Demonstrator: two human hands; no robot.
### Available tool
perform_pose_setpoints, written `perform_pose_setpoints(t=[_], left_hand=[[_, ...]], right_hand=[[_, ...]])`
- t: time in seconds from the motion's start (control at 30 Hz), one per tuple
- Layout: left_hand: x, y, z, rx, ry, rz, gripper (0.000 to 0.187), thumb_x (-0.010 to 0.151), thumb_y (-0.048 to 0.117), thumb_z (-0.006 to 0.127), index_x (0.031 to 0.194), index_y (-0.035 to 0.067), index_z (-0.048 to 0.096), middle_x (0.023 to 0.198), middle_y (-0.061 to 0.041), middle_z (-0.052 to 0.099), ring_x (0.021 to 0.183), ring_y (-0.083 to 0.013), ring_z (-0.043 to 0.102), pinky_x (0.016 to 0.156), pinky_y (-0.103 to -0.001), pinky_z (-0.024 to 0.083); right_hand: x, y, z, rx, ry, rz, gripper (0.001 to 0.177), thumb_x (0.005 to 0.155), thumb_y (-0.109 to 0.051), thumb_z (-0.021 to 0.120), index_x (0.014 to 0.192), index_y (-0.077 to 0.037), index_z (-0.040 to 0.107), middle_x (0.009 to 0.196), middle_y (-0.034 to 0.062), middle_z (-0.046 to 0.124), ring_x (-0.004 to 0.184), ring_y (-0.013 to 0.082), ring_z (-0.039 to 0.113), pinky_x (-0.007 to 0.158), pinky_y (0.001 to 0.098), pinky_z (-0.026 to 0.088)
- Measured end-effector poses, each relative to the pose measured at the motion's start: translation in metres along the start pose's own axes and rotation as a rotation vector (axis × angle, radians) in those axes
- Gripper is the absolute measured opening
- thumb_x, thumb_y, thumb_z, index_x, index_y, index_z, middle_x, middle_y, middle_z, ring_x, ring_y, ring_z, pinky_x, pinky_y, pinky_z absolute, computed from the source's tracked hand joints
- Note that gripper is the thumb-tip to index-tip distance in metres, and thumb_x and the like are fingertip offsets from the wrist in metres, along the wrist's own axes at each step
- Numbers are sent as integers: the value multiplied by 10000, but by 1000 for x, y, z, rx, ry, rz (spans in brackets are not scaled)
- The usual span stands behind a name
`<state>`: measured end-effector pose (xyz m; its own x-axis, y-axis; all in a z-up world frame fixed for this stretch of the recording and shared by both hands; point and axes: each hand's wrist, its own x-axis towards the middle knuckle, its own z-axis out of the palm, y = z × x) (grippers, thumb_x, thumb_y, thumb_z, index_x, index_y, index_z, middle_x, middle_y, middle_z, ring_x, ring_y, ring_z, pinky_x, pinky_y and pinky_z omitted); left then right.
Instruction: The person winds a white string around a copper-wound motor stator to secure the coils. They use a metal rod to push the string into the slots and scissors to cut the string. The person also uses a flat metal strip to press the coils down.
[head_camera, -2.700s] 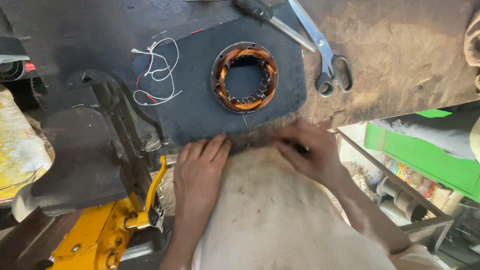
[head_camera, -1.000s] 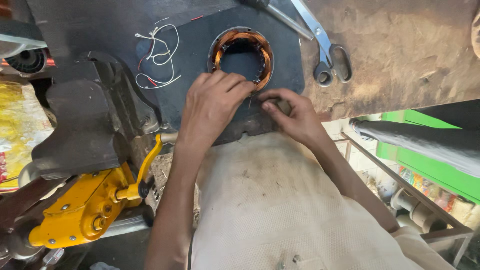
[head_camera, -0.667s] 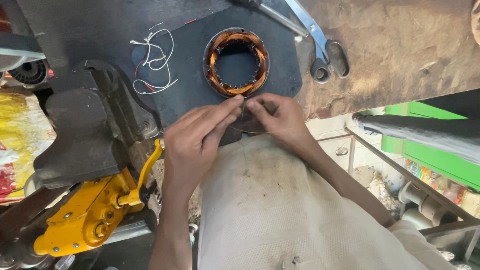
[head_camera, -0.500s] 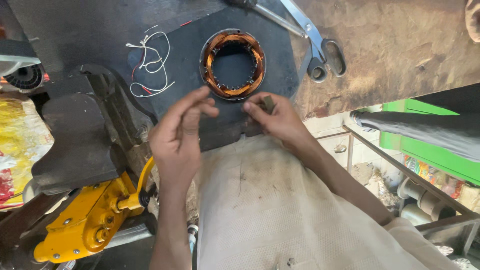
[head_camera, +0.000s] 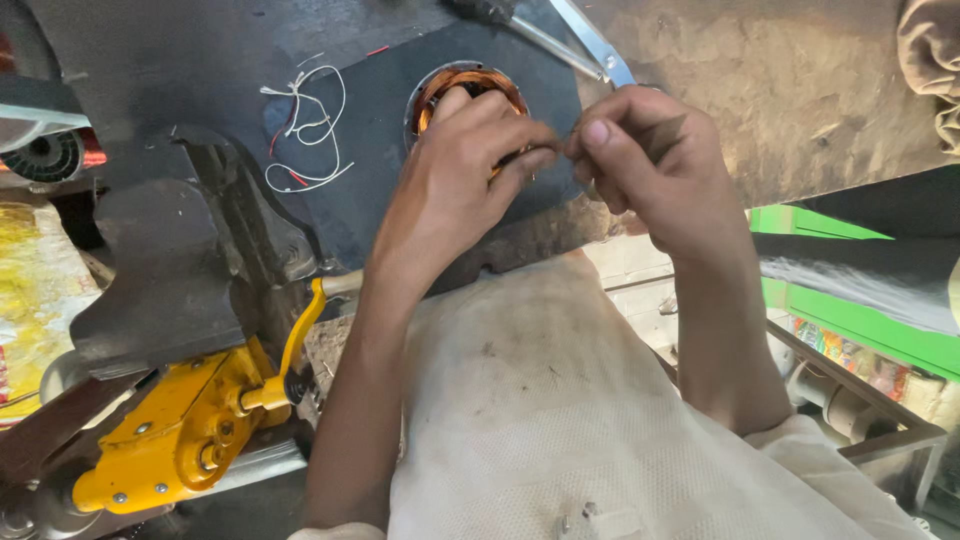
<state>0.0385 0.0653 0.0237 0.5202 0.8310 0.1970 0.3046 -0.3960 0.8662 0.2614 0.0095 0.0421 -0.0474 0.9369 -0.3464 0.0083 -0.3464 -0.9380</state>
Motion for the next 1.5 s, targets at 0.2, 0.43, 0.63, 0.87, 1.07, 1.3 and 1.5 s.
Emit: perform_pose_setpoints(t=[0.2, 0.43, 0.63, 0.87, 1.07, 1.3, 1.5], left_hand=[[6, -3, -3, -67, 3, 39, 102, 943, 104, 771, 1037, 80, 738, 941, -72, 610, 963, -275, 576, 870, -408, 480], [6, -9, 2, -46, 90, 45, 74, 989, 91, 748, 1049, 68, 711, 1009, -67, 627, 1026, -263, 603, 943, -412, 484], [7, -8, -10, -305, 49, -30, 72, 1053, 147, 695, 1082, 89, 726, 1045, -27, 680, 994, -175, 654, 914, -359, 523], [-11, 16, -9, -672, -436, -47, 200, 1061, 196, 631, 1219, 109, 717, 1112, 3, 738, 946, -129, 700, 823, -322, 591], [5, -13, -17, -166, 65, -228, 217, 1006, 196, 705, 1206, 112, 713, 996, -34, 711, 845, -191, 596, 821, -401, 500], [30, -16, 35, 139, -247, -28, 122, 816, 234, 774, 924, 193, 815, 871, -43, 661, 959, -291, 615, 794, -432, 493], [51, -33, 7, -272, 46, 1, 218, 1108, 222, 603, 1059, 68, 748, 974, -41, 698, 945, -176, 687, 863, -353, 543]], right_hand=[[-14, -6, -12, 54, 67, -64, 150, 1102, -136, 634, 1058, 4, 662, 859, 73, 658, 640, 74, 536, 539, 226, 414], [-81, -19, -66, -121, 56, -167, 176, 1103, -120, 629, 1016, 31, 655, 794, 87, 648, 564, 42, 520, 498, 183, 406], [-123, -20, -96, -131, 297, -94, 195, 1109, -155, 628, 1036, 26, 619, 846, 105, 638, 626, 70, 543, 563, 204, 427], [-108, -4, -88, -137, 561, -279, 261, 1203, -213, 648, 1083, 11, 589, 840, 126, 628, 543, 88, 474, 522, 204, 372], [-109, -33, -60, -386, 348, -311, 239, 1097, -237, 664, 1058, -1, 683, 804, 104, 700, 547, 63, 598, 518, 228, 441], [-71, -50, 9, -813, -38, 2, 243, 881, -201, 737, 1104, -109, 769, 935, 41, 799, 597, 130, 684, 521, 261, 522], [-47, -10, 8, -1095, -16, 297, 388, 899, -392, 711, 1192, -138, 718, 952, 80, 793, 769, 258, 752, 677, 388, 564]])
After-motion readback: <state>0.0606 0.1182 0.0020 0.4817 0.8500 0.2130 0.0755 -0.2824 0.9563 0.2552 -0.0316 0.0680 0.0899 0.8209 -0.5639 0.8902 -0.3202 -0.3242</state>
